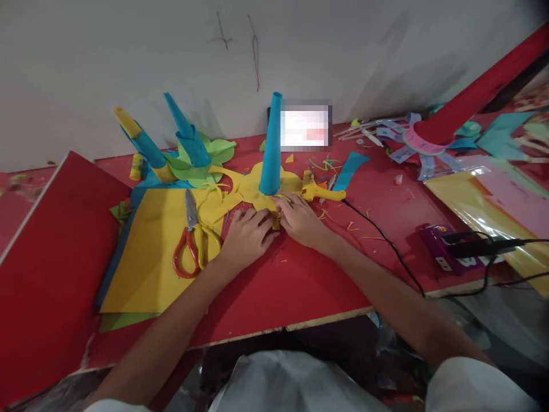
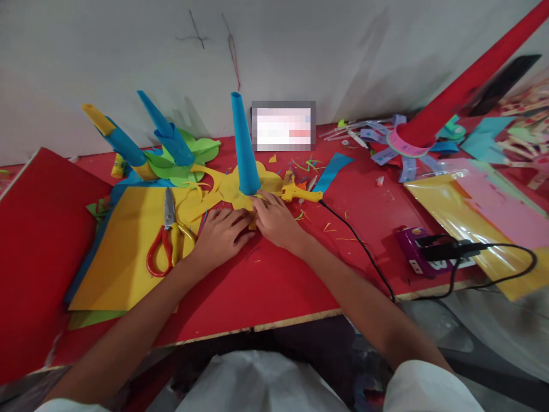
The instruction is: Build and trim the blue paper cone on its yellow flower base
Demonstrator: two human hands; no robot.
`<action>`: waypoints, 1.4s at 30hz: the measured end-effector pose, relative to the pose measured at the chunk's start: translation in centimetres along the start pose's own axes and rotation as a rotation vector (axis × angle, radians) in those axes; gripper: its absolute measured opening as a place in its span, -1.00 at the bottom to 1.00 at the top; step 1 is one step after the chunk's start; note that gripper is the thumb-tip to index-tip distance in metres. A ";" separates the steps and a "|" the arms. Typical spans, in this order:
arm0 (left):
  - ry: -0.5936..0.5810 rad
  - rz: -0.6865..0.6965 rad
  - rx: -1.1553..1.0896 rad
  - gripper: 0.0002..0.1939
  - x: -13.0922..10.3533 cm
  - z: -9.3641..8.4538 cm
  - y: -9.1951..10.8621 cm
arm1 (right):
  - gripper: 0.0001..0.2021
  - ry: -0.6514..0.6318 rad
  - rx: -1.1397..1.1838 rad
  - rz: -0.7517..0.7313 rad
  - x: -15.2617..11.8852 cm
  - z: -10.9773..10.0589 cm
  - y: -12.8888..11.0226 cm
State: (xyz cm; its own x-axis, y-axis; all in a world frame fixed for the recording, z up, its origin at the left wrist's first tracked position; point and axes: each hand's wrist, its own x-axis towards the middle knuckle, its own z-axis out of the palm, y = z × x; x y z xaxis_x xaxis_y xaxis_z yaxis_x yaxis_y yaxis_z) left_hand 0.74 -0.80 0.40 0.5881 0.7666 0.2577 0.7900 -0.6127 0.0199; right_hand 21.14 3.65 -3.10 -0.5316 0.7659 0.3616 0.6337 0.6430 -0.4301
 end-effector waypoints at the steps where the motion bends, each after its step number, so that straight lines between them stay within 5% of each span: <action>1: -0.001 0.002 0.004 -0.68 0.0 0.0 0.0 | -0.51 0.001 -0.001 -0.006 0.0 0.0 0.0; 42: 0.007 0.012 0.004 -0.70 0.0 -0.1 0.0 | -0.47 -0.032 -0.079 -0.057 -0.1 0.3 -0.2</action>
State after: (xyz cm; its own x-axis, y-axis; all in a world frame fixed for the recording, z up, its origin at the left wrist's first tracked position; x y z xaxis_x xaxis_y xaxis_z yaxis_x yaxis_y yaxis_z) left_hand 0.71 -0.82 0.46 0.5961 0.7581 0.2645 0.7837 -0.6209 0.0133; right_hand 20.89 3.45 -3.34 -0.5852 0.7283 0.3565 0.6436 0.6846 -0.3421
